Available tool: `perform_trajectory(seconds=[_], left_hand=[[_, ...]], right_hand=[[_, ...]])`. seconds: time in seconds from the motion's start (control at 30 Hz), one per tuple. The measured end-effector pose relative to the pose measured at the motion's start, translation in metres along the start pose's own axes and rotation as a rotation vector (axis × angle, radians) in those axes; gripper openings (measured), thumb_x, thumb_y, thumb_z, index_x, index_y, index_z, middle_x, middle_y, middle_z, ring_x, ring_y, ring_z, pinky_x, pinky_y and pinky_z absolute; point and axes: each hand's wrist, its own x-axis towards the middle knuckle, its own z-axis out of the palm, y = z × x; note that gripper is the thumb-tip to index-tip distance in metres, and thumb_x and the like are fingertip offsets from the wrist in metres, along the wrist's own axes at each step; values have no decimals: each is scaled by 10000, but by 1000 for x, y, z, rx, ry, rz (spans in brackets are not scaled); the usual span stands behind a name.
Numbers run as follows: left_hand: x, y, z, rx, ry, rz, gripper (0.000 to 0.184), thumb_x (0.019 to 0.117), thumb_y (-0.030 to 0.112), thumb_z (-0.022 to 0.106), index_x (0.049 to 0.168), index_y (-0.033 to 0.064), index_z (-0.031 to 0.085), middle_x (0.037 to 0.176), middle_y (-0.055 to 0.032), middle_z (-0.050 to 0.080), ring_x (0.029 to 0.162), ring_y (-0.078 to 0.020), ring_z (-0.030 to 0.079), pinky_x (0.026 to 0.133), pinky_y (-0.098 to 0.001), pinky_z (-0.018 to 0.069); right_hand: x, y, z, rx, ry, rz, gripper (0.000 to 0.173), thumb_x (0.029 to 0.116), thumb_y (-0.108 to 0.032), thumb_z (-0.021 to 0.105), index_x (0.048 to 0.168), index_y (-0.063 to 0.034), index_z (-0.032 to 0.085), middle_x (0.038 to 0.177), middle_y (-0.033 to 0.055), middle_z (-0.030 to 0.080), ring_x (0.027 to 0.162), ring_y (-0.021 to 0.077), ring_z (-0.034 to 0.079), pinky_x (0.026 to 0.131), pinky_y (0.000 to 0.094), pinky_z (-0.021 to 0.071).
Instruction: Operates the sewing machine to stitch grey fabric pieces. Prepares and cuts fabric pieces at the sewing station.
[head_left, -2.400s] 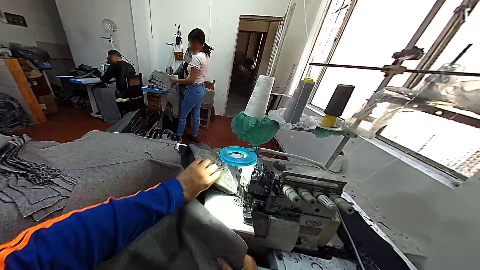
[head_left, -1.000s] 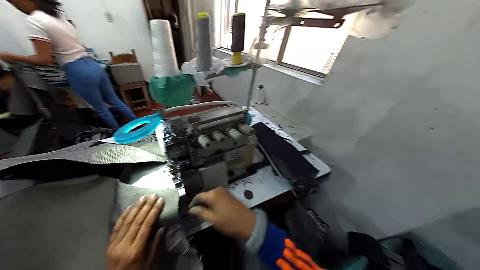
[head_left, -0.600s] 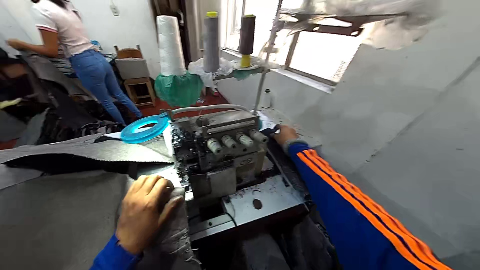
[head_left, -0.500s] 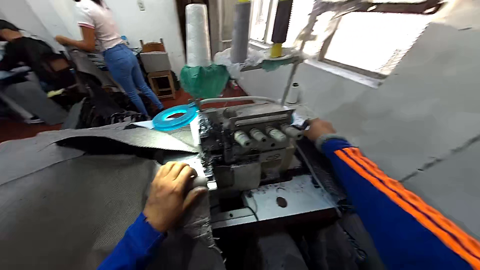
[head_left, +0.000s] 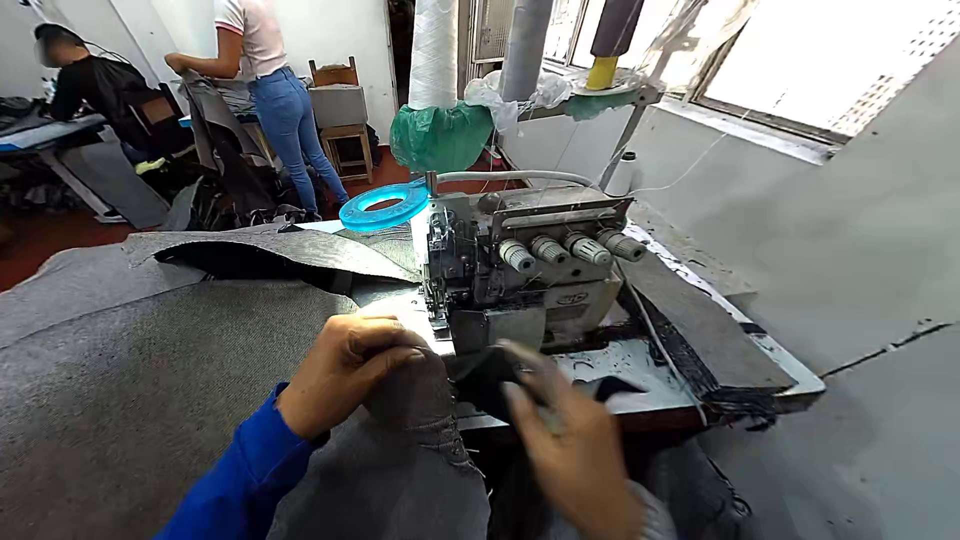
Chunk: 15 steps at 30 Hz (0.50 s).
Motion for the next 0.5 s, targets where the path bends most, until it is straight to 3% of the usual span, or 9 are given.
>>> perform_trajectory(seconds=[0.07,0.17,0.27,0.37,0.4,0.47,0.5], left_hand=[[-1,8,2,-13,15,-5,147,952,215,707,914,97,785,936,39,719,889,-11,667,797,-160,561],[-5,11,1,-71,77,-82,87,891,157,765,870,75,744,1041,-8,754,975,-75,709,864,-230,594],[-6,17,-5,-138,140,-197,74,841,48,780,860,64,711,829,28,738,764,-24,694,714,-196,587],[-6,18,-8,-185,121,-262,109,827,1,781,869,51,693,775,16,727,710,-26,685,671,-193,580],[-5,18,-9,-197,109,-271,115,825,-10,779,873,46,690,775,8,728,707,-31,686,669,-196,580],[-1,18,-12,-198,88,-277,145,816,-37,775,900,40,684,777,-3,726,691,-42,683,654,-202,582],[2,19,-14,-176,73,-286,173,813,-49,773,923,44,677,771,1,717,673,-42,672,637,-200,576]], right_hand=[[8,-6,36,124,-15,-28,274,977,-49,543,1176,60,697,1017,145,761,896,206,752,792,352,616],[16,-21,59,381,-25,-20,231,967,3,536,1127,94,676,993,131,753,931,126,729,852,262,589],[18,-31,67,584,14,84,186,949,42,536,1121,107,569,925,44,727,862,7,684,792,184,567],[14,-36,73,681,99,162,106,926,39,561,1023,30,520,826,-53,649,731,-60,615,678,127,534],[11,-35,73,656,93,149,54,938,-8,569,981,16,548,792,-70,627,695,-72,585,637,115,507],[-1,-30,69,539,-22,113,246,983,-219,613,940,21,648,738,-36,625,655,-48,572,588,149,482],[-10,-26,68,493,-110,122,289,962,-274,653,945,12,695,743,-11,671,666,-26,623,598,180,530]])
